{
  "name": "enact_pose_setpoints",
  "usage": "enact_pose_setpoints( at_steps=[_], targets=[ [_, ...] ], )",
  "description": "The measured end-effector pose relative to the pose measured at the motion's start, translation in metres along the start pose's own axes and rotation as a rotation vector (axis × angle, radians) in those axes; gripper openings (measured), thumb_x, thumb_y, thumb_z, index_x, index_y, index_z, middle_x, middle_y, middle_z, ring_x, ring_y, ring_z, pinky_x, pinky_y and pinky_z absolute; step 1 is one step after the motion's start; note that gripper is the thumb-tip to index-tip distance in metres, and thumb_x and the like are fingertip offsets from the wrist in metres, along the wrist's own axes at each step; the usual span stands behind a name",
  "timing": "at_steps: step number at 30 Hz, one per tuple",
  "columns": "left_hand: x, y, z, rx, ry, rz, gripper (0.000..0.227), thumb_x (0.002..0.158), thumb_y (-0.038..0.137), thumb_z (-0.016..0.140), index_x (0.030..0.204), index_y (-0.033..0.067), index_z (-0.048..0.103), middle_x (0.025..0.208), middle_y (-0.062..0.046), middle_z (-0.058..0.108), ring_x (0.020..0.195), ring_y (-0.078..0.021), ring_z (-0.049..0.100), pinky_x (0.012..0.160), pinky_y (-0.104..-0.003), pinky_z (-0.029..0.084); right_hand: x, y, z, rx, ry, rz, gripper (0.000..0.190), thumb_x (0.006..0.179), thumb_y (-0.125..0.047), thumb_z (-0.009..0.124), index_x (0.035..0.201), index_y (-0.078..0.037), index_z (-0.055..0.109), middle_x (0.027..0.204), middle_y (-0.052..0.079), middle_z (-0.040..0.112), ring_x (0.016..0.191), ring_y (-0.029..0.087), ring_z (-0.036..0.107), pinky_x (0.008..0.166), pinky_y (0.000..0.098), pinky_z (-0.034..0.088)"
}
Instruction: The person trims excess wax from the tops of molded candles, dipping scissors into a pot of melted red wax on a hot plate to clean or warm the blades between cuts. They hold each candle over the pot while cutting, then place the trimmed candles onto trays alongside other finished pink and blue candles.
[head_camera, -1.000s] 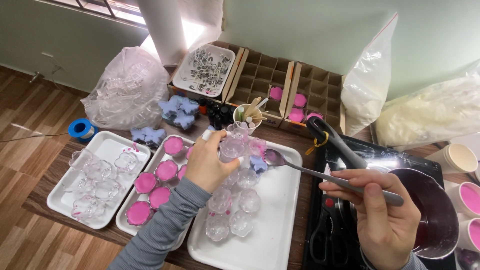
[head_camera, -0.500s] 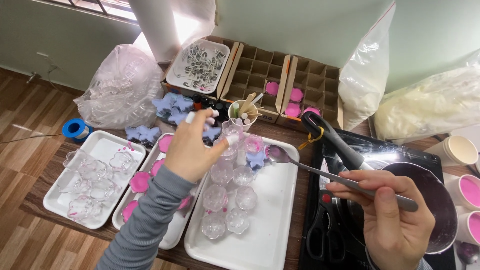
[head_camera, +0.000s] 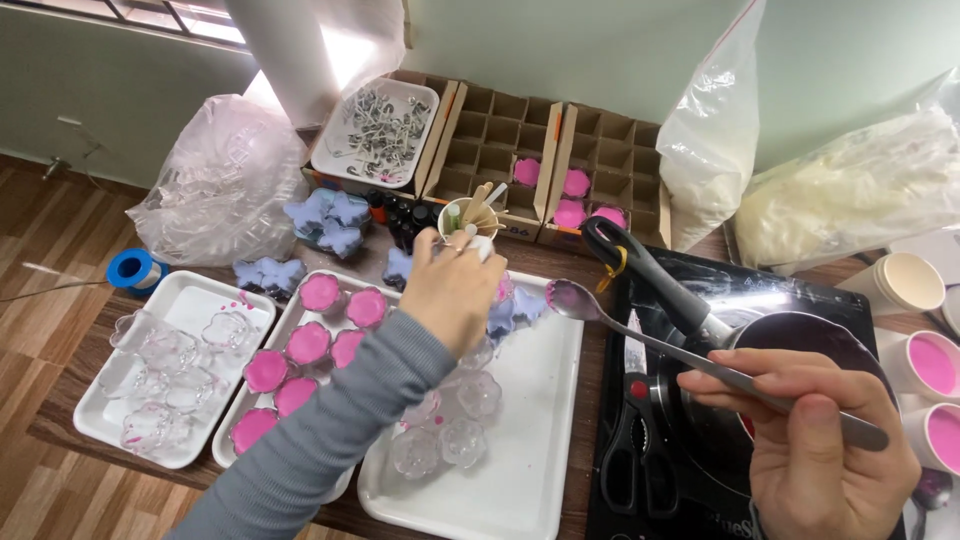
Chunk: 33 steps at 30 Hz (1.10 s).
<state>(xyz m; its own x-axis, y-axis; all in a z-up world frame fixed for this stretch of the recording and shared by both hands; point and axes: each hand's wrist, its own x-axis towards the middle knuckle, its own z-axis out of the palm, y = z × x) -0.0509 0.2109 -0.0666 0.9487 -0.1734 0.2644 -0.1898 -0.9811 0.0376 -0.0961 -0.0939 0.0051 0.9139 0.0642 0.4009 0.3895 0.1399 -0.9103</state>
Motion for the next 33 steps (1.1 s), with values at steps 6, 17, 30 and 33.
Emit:
enact_pose_setpoints(
  at_steps=[6,17,30,33],
  targets=[
    [0.033,-0.002,0.02,0.18,-0.22,0.131,0.018,0.088,0.017,0.062,0.1,0.0116,0.073,0.101,-0.007,0.073,0.124,-0.028,0.057,0.116,-0.067,0.013,-0.002,0.004,0.013,-0.265,-0.06,-0.113,0.021,0.112,-0.007,0.046,0.108,0.01,0.057,0.108,0.029,0.069,0.092,0.033,0.077,0.091,0.0445,0.068],
    [0.051,0.0,0.049,0.287,-0.251,0.129,0.023,0.093,0.021,0.057,0.1,0.0154,0.078,0.101,-0.006,0.075,0.128,-0.0348,0.056,0.116,-0.064,0.014,0.012,0.018,0.044,-0.435,-0.211,-0.12,0.014,0.102,0.006,0.048,0.101,0.011,0.061,0.11,0.024,0.072,0.099,0.029,0.079,0.086,0.036,0.062],
    [0.066,-0.003,0.044,0.132,-0.496,0.178,0.019,0.094,0.02,0.061,0.099,0.0174,0.08,0.104,-0.003,0.073,0.116,-0.0251,0.063,0.115,-0.056,0.023,0.022,0.027,0.056,-0.391,-0.092,-0.128,0.018,0.108,-0.006,0.05,0.106,0.008,0.061,0.109,0.028,0.071,0.098,0.033,0.079,0.086,0.0388,0.068],
    [0.066,-0.009,0.04,0.087,-0.514,0.194,0.019,0.096,0.019,0.061,0.097,0.0176,0.08,0.101,-0.004,0.074,0.111,-0.0236,0.065,0.114,-0.052,0.025,0.022,0.03,0.048,-0.46,-0.082,-0.088,0.021,0.11,-0.007,0.047,0.103,0.007,0.061,0.106,0.029,0.071,0.097,0.035,0.079,0.087,0.0414,0.064]
  ],
)
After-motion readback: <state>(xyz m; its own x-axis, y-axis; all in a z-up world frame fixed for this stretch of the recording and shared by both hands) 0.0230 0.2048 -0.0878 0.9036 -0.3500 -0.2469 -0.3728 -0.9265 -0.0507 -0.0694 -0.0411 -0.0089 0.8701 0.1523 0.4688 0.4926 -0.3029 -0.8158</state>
